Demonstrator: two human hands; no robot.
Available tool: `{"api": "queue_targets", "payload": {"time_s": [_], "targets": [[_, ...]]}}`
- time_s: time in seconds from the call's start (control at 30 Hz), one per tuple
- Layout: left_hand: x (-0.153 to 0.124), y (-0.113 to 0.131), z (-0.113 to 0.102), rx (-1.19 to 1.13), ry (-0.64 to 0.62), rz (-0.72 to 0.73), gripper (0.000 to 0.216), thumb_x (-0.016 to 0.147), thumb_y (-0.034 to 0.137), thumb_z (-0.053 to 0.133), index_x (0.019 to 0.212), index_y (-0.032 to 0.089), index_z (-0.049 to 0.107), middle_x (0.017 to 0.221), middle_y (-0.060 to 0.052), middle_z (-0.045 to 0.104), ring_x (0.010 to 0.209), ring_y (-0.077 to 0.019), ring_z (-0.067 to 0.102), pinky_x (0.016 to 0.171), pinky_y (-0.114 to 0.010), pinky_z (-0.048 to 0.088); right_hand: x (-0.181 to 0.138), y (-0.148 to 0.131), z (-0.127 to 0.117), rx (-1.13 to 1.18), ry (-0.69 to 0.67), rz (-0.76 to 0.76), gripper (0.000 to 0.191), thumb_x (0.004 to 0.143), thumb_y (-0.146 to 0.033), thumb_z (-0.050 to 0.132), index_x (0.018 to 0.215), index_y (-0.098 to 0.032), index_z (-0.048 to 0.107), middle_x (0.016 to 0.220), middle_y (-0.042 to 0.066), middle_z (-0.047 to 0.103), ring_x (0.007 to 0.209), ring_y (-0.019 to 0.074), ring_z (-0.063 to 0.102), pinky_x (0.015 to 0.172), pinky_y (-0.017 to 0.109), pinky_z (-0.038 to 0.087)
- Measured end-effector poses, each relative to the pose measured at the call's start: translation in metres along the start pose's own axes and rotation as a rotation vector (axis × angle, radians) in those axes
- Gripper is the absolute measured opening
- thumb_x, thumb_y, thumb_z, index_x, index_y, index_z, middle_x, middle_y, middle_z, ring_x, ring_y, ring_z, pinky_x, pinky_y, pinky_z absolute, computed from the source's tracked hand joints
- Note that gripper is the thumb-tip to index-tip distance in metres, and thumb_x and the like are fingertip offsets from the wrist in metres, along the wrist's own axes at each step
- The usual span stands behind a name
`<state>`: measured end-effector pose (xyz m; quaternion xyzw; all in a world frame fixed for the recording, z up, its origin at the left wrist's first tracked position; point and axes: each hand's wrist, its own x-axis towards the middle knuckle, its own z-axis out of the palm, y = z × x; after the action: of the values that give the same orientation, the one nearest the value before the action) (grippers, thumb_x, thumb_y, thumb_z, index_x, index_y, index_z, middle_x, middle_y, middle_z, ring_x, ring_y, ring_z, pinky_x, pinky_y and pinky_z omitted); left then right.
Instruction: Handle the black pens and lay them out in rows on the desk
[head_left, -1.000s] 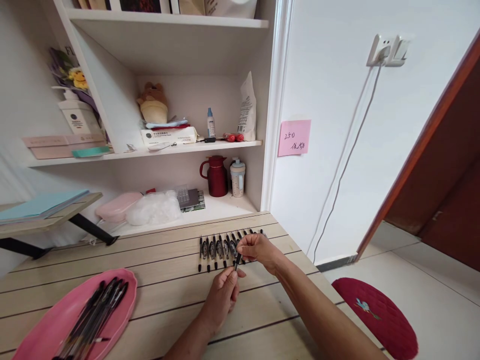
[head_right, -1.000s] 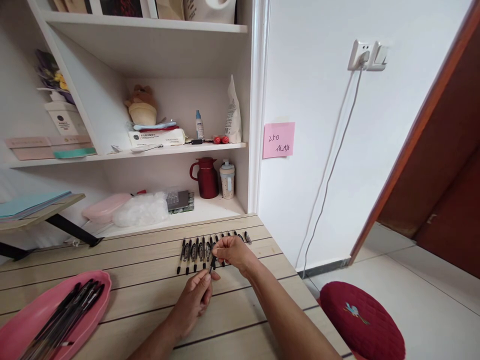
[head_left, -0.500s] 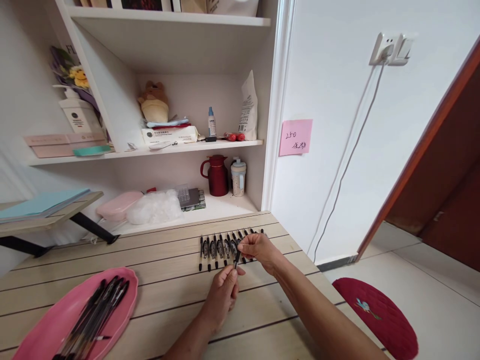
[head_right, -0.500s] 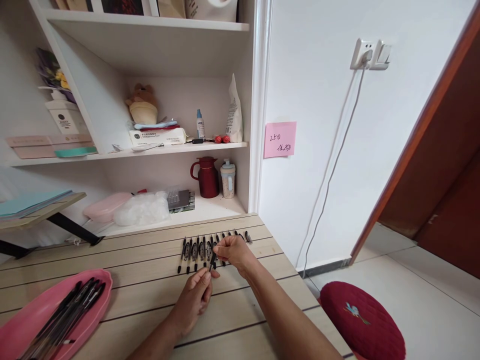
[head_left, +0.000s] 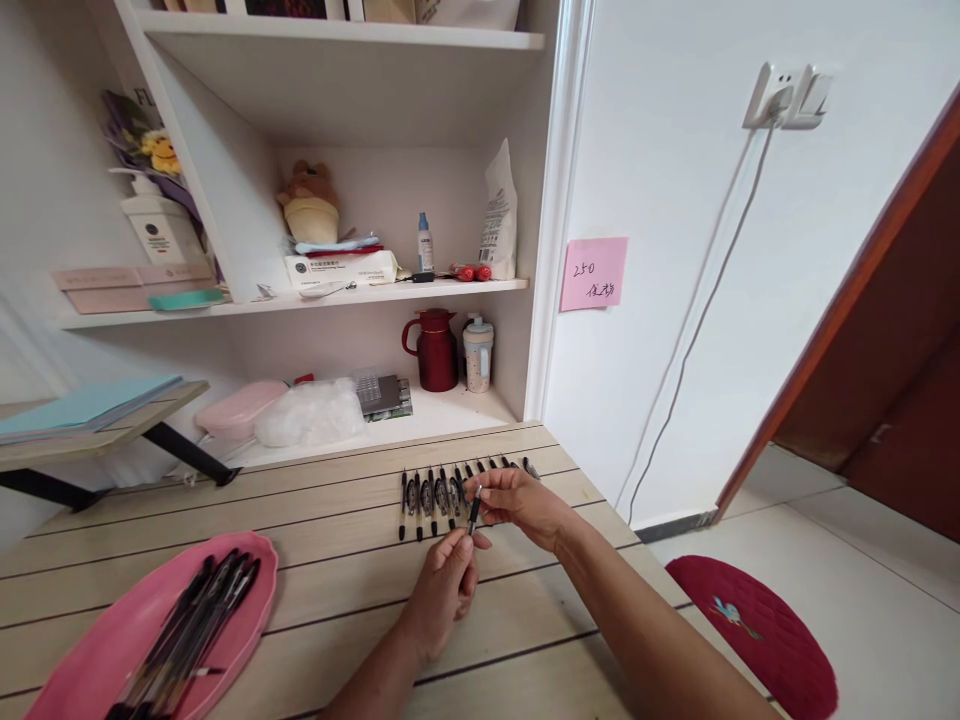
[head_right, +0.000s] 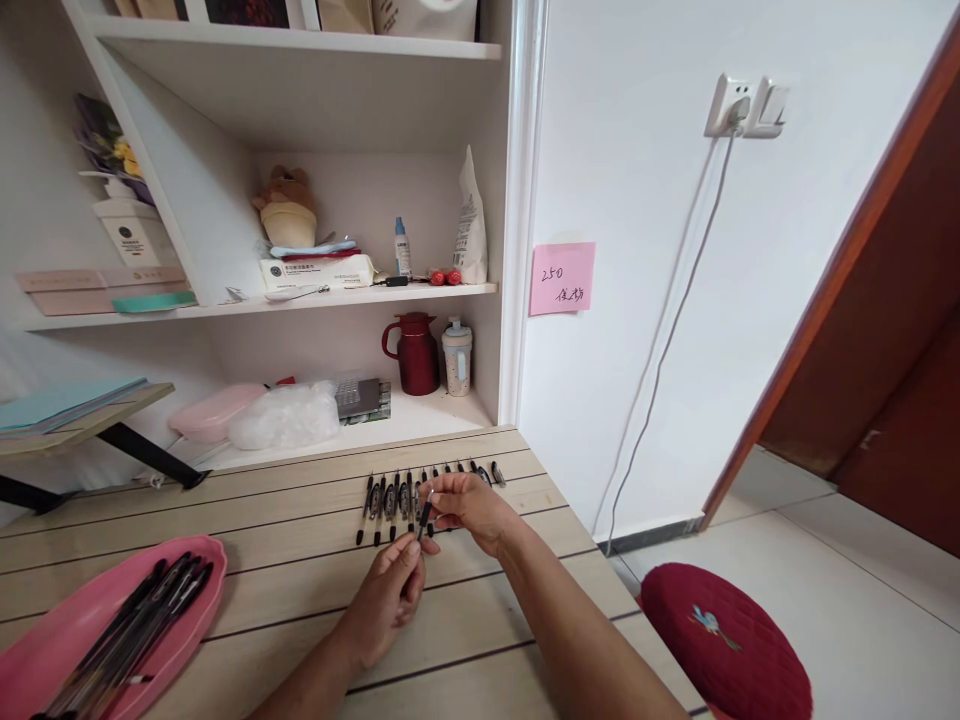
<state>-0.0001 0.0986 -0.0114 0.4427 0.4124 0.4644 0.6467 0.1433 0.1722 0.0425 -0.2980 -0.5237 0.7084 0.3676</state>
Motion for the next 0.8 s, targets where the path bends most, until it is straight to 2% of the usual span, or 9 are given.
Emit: {"api": "queue_targets", "payload": {"time_s": [0.17, 0.23, 0.33, 0.4, 0.53, 0.6, 0.7, 0.8], "targets": [[0.0010, 0.0003, -0.0006, 0.009, 0.013, -0.009, 0.037, 0.075, 0.049, 0.049, 0.093, 0.016, 0.048, 0.048, 0.010, 0.036, 0.032, -0.0014, 0.019, 0.034, -0.016, 0.009, 0.0054, 0.0086, 0.0016, -0.068, 0.155, -0.017, 0.028, 0.054, -0.035, 0.073, 0.058, -0.014, 0.054, 0.046, -0.004, 0.051, 0.045, 0.0065, 0.043, 0.048, 0.021, 0.032], [0.0012, 0.0007, -0.0005, 0.011, 0.016, -0.007, 0.037, 0.075, 0.049, 0.048, 0.093, 0.016, 0.048, 0.048, 0.010, 0.036, 0.032, -0.0014, 0.019, 0.034, -0.016, 0.009, 0.0055, 0.0092, 0.0023, -0.112, 0.187, -0.004, 0.029, 0.054, -0.036, 0.073, 0.058, -0.015, 0.053, 0.047, -0.004, 0.051, 0.046, 0.0072, 0.044, 0.048, 0.021, 0.032], [0.0005, 0.0012, -0.0001, 0.011, 0.009, 0.001, 0.036, 0.077, 0.048, 0.046, 0.093, 0.016, 0.048, 0.048, 0.009, 0.036, 0.032, -0.0016, 0.019, 0.034, -0.017, 0.010, 0.0044, 0.0072, 0.0032, -0.098, 0.123, 0.013, 0.028, 0.057, -0.037, 0.071, 0.069, -0.015, 0.059, 0.059, -0.002, 0.057, 0.054, 0.0084, 0.049, 0.051, 0.022, 0.035], [-0.0004, 0.0013, 0.0003, 0.015, 0.007, 0.008, 0.035, 0.078, 0.047, 0.045, 0.093, 0.016, 0.048, 0.048, 0.009, 0.036, 0.032, -0.0016, 0.018, 0.034, -0.017, 0.010, 0.0045, 0.0069, 0.0038, -0.044, 0.113, -0.016, 0.027, 0.056, -0.037, 0.071, 0.067, -0.015, 0.059, 0.064, -0.001, 0.058, 0.054, 0.0076, 0.048, 0.052, 0.022, 0.036], [-0.0011, 0.0015, 0.0008, 0.021, 0.005, 0.010, 0.035, 0.078, 0.047, 0.045, 0.093, 0.016, 0.048, 0.048, 0.009, 0.036, 0.032, -0.0017, 0.018, 0.034, -0.017, 0.009, 0.0058, 0.0090, 0.0052, -0.068, 0.238, -0.052, 0.030, 0.052, -0.036, 0.074, 0.056, -0.015, 0.051, 0.049, -0.004, 0.052, 0.045, 0.0063, 0.042, 0.047, 0.021, 0.032], [-0.0005, 0.0018, 0.0010, 0.009, 0.010, 0.003, 0.035, 0.078, 0.047, 0.045, 0.093, 0.016, 0.048, 0.047, 0.009, 0.035, 0.032, -0.0017, 0.018, 0.035, -0.017, 0.009, 0.0052, 0.0088, 0.0053, -0.091, 0.215, -0.013, 0.029, 0.053, -0.037, 0.073, 0.062, -0.016, 0.054, 0.051, -0.004, 0.053, 0.049, 0.0081, 0.046, 0.049, 0.021, 0.034], [0.0006, 0.0020, 0.0010, -0.008, 0.016, -0.001, 0.035, 0.078, 0.048, 0.046, 0.094, 0.016, 0.047, 0.047, 0.010, 0.035, 0.032, -0.0017, 0.018, 0.035, -0.017, 0.008, 0.0044, 0.0080, 0.0045, -0.025, 0.099, 0.016, 0.030, 0.054, -0.037, 0.072, 0.071, -0.015, 0.058, 0.060, -0.002, 0.057, 0.056, 0.0090, 0.050, 0.053, 0.022, 0.037], [0.0007, 0.0019, 0.0008, -0.006, 0.012, 0.000, 0.035, 0.077, 0.047, 0.047, 0.094, 0.016, 0.047, 0.047, 0.009, 0.035, 0.032, -0.0016, 0.018, 0.035, -0.017, 0.008, 0.0047, 0.0089, 0.0040, 0.013, 0.134, -0.023, 0.030, 0.051, -0.035, 0.074, 0.060, -0.015, 0.054, 0.049, -0.005, 0.050, 0.045, 0.0060, 0.042, 0.048, 0.021, 0.033]]}}
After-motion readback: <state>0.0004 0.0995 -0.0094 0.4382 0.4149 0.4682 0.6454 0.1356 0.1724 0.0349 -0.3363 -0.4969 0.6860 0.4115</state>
